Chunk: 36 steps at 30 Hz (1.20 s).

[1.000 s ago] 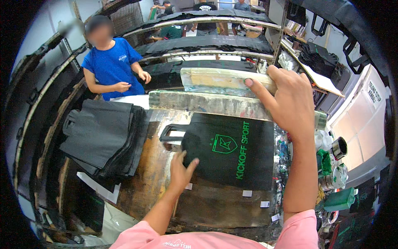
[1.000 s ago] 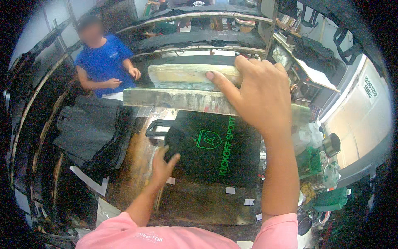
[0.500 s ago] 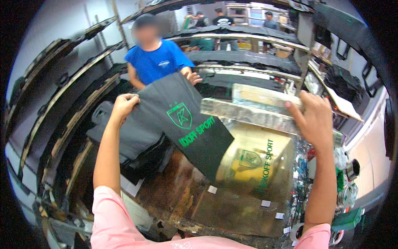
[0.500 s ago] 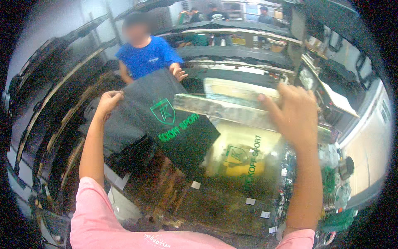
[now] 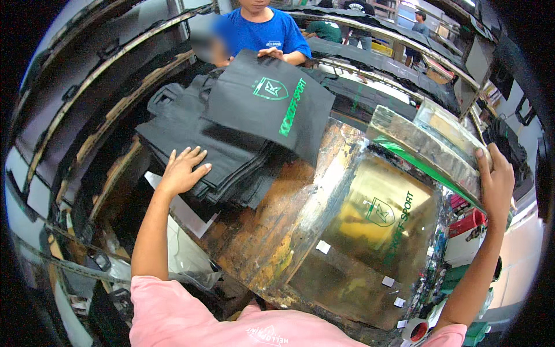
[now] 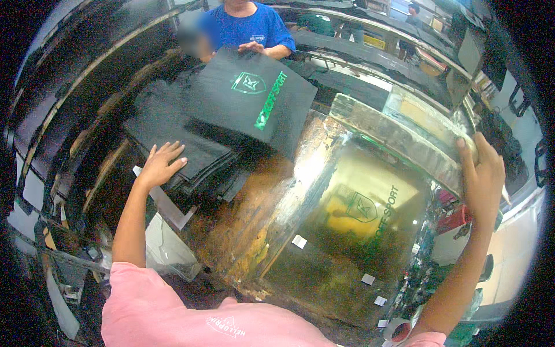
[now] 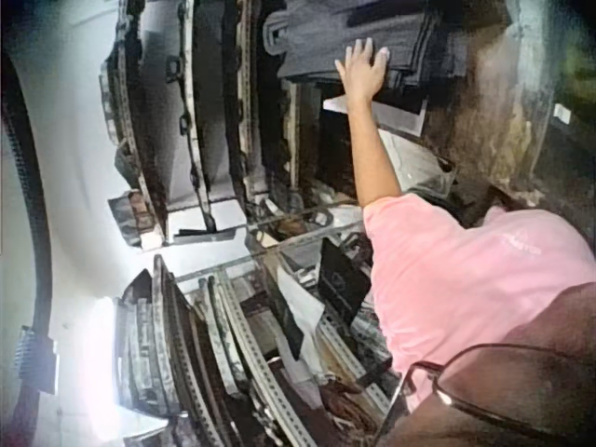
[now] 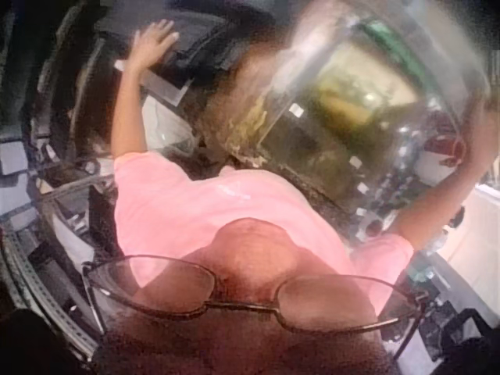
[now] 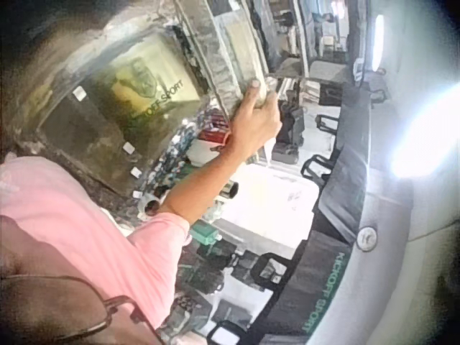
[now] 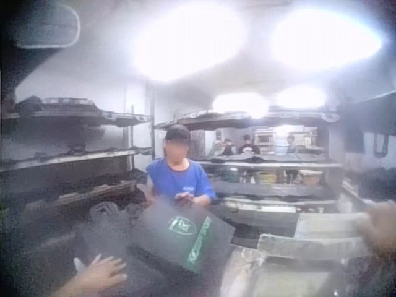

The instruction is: The person uses a squeegee to spread green ink across a screen printing frame. They then press the frame onto a black tote bag to transfer the design. The person lifts the frame to reveal the printed logo and places the finished bag onto a drying rack.

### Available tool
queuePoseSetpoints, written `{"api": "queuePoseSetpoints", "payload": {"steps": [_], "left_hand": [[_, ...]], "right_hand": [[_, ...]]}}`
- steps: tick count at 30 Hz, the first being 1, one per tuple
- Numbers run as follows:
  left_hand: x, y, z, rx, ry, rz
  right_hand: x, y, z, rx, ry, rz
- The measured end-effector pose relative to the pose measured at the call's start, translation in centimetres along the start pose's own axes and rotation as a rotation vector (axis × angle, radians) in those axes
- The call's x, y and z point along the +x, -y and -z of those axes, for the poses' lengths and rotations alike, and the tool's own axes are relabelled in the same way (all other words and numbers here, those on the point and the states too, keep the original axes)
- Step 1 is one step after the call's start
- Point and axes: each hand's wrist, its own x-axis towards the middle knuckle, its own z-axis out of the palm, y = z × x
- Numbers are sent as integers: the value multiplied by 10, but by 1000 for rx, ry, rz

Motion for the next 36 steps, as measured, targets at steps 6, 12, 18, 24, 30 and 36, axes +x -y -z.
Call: {"api": "queuePoseSetpoints", "payload": {"steps": [6, 12, 18, 24, 30, 36], "left_hand": [[9, -20, 46, -77, -83, -33], [-19, -136, 82, -94, -55, -450], [-72, -311, -43, -146, 110, -615], [-74, -438, -209, -106, 91, -898], [-78, -523, -263, -225, 75, -1041], [-132, -548, -263, -264, 7, -974]], "right_hand": [[-8, 7, 6, -10, -17, 49], [-4, 16, 18, 87, -57, 100], [-9, 12, 6, 44, -121, 130], [-11, 0, -3, -37, -129, 175], [-9, 5, 9, -55, 96, 124], [-8, 3, 23, 84, 80, 129]]}}
